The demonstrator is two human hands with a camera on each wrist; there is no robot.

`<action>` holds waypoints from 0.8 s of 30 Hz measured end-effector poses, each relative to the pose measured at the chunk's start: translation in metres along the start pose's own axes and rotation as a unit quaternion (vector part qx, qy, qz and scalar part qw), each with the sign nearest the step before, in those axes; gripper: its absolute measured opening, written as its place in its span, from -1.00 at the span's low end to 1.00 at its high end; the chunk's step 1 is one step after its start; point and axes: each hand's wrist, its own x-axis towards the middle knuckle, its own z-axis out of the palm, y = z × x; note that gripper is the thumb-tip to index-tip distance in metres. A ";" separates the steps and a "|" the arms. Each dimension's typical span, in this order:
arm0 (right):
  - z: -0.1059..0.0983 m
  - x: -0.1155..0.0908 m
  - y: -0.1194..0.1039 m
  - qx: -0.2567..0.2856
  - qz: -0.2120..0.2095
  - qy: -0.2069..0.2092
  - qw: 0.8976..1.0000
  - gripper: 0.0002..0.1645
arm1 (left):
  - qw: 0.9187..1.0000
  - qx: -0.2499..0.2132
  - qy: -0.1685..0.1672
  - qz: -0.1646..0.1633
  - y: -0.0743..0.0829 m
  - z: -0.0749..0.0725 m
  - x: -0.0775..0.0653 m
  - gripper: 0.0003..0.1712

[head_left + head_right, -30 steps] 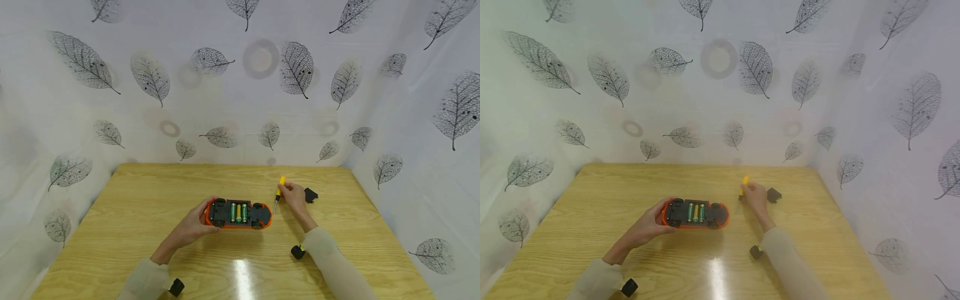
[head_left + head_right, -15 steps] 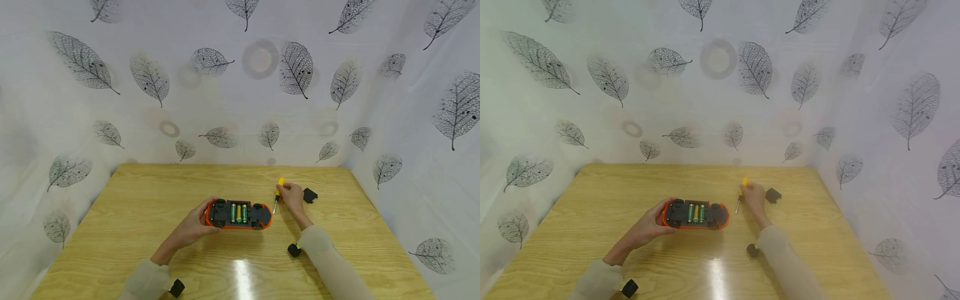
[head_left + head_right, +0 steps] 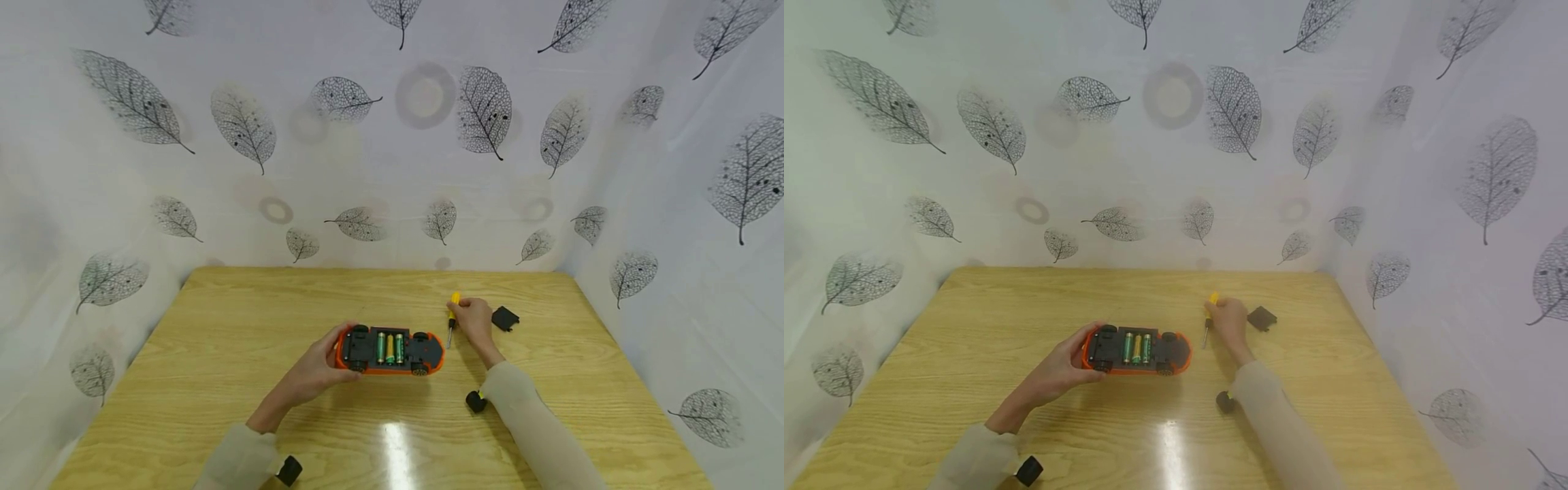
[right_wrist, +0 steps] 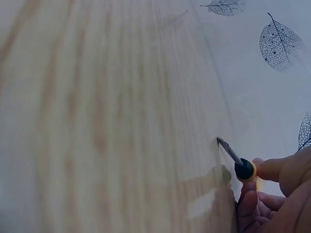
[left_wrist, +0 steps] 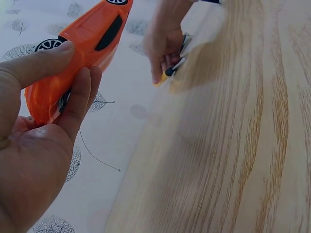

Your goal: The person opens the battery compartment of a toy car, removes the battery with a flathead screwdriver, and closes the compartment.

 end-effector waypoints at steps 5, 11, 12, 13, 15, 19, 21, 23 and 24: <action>0.001 0.002 0.001 -0.007 -0.004 0.000 1.000 -0.67 | 1.000 0.003 0.004 -0.003 0.000 0.000 0.000 0.05; 0.002 0.004 0.002 -0.022 -0.021 0.006 1.000 -0.70 | 1.000 0.003 0.003 0.000 0.001 -0.001 0.000 0.05; 0.002 0.004 0.002 -0.024 -0.021 0.007 0.999 -0.70 | 1.000 0.003 0.003 0.000 0.001 -0.001 -0.001 0.04; 0.002 0.004 0.002 -0.026 -0.021 0.007 0.999 -0.70 | 1.000 0.003 0.003 0.000 0.001 -0.001 -0.001 0.04; 0.002 0.003 0.001 -0.025 -0.017 0.006 1.000 -0.70 | 1.000 0.003 0.004 0.000 0.000 -0.001 -0.001 0.04; 0.002 0.001 -0.002 -0.024 -0.017 0.007 1.000 -0.70 | 1.000 0.001 0.004 0.000 0.000 -0.001 -0.001 0.05; 0.001 -0.001 -0.003 -0.021 -0.021 0.007 1.000 -0.70 | 1.000 -0.001 0.005 0.000 0.000 -0.001 0.000 0.05; 0.001 -0.002 -0.004 -0.017 -0.025 0.006 1.000 -0.70 | 1.000 -0.001 0.005 0.000 0.000 -0.001 0.000 0.05; 0.000 -0.002 -0.004 -0.014 -0.027 0.005 1.000 -0.70 | 1.000 -0.001 0.005 0.000 0.000 -0.001 0.000 0.05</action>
